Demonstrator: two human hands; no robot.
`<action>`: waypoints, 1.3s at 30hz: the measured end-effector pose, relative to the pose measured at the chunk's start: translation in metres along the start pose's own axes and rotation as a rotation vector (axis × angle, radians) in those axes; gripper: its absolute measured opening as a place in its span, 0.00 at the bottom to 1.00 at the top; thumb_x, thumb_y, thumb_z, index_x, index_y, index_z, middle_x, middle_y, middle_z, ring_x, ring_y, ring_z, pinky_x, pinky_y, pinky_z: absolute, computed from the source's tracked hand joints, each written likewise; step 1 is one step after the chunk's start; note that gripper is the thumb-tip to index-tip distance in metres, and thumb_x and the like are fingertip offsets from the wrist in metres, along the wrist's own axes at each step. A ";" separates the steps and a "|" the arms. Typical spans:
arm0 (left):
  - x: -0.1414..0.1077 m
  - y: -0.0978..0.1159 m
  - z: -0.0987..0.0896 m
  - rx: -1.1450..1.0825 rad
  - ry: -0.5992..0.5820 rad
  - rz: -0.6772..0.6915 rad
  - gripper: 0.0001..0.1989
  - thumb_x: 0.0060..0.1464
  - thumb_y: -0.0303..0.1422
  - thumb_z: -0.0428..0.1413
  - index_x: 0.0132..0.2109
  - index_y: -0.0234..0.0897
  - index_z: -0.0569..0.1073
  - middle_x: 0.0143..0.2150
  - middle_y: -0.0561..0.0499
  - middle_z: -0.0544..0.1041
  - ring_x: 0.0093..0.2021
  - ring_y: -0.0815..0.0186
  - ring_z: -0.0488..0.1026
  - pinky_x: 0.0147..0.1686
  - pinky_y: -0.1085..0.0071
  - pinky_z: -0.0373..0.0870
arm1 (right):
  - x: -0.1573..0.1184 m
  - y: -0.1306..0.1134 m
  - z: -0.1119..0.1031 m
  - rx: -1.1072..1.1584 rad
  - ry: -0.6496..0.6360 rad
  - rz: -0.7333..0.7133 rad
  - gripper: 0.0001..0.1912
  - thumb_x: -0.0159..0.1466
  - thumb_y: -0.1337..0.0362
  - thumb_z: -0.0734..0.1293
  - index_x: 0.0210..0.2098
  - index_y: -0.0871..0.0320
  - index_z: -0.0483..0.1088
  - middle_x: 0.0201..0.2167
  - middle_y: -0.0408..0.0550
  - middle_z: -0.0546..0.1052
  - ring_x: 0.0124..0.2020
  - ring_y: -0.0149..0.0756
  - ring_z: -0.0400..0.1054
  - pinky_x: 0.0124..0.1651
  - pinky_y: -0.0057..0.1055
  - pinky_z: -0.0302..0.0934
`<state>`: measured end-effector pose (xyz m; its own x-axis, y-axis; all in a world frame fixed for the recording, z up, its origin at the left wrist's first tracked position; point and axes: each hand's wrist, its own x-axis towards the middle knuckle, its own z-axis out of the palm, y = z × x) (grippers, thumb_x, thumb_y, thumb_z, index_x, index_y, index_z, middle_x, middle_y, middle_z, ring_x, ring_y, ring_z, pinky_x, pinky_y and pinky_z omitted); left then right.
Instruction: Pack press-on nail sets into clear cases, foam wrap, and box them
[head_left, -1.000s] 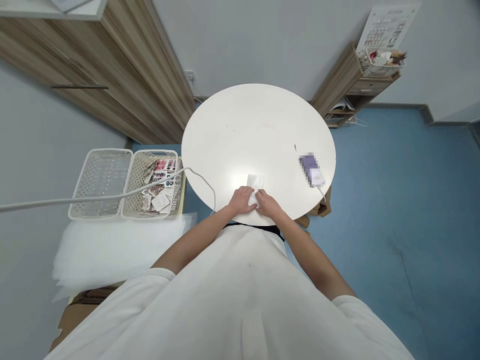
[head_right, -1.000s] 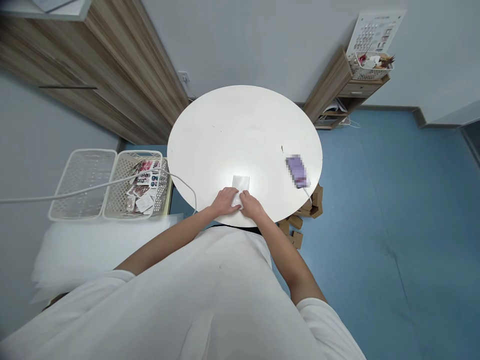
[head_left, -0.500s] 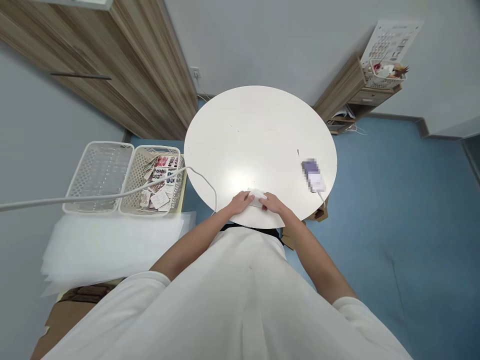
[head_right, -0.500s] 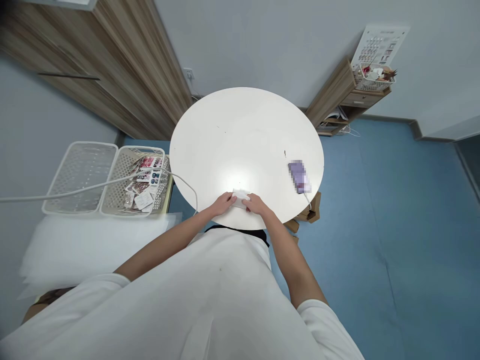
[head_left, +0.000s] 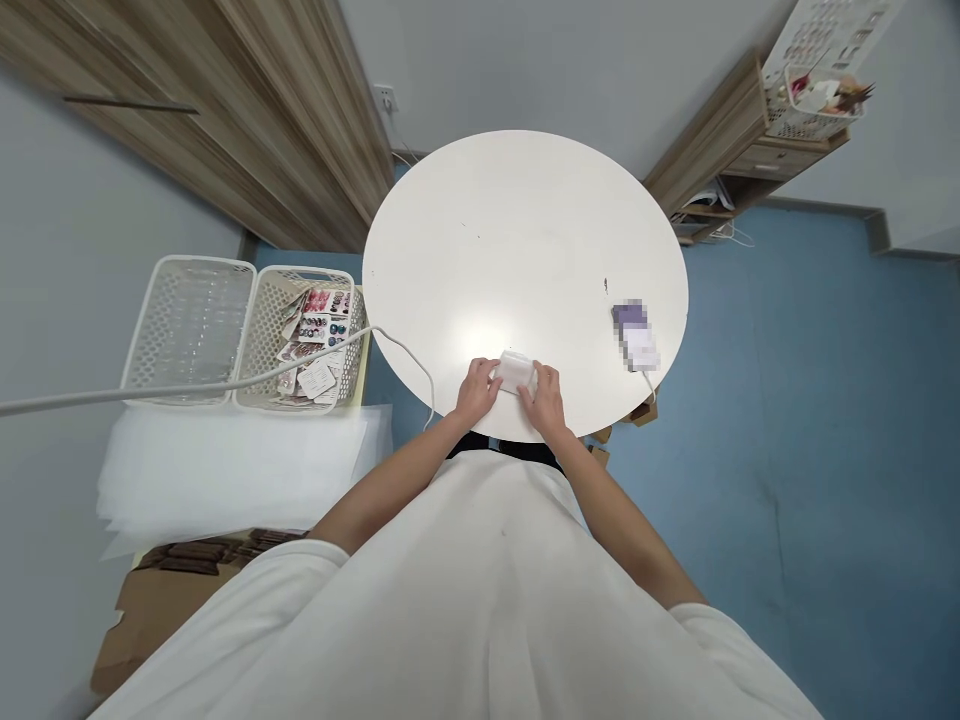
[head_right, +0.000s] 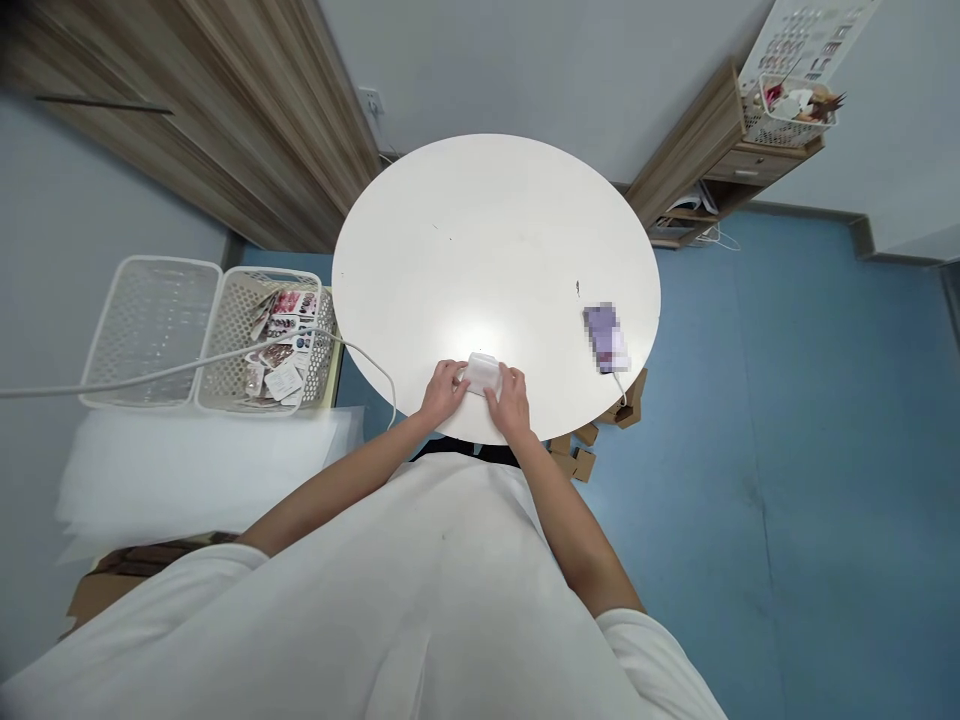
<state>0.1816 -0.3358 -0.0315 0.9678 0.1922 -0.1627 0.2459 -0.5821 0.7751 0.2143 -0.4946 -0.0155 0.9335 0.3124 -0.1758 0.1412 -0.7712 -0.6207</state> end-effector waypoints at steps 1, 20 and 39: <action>0.000 0.001 0.000 0.018 -0.006 0.003 0.16 0.56 0.32 0.48 0.52 0.39 0.64 0.52 0.45 0.63 0.34 0.68 0.71 0.36 0.68 0.70 | -0.005 -0.002 0.001 -0.037 -0.021 -0.065 0.28 0.62 0.55 0.58 0.59 0.56 0.52 0.56 0.59 0.55 0.55 0.48 0.55 0.53 0.46 0.57; -0.012 0.014 0.011 -0.039 0.041 -0.114 0.22 0.54 0.31 0.49 0.57 0.37 0.62 0.44 0.46 0.67 0.39 0.66 0.68 0.42 0.66 0.69 | 0.006 0.026 -0.009 0.070 -0.290 -0.214 0.32 0.56 0.60 0.63 0.59 0.55 0.54 0.59 0.55 0.52 0.59 0.46 0.51 0.57 0.45 0.55; -0.014 0.028 0.021 -0.076 0.234 -0.443 0.15 0.53 0.31 0.50 0.49 0.39 0.65 0.42 0.48 0.73 0.32 0.67 0.72 0.39 0.65 0.70 | 0.009 0.017 -0.018 0.503 -0.368 0.145 0.28 0.58 0.58 0.61 0.58 0.53 0.59 0.56 0.51 0.64 0.50 0.40 0.65 0.50 0.39 0.64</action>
<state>0.1764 -0.3710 -0.0204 0.7313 0.5844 -0.3517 0.6172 -0.3475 0.7059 0.2307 -0.5147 -0.0141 0.7444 0.4634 -0.4807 -0.2337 -0.4936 -0.8377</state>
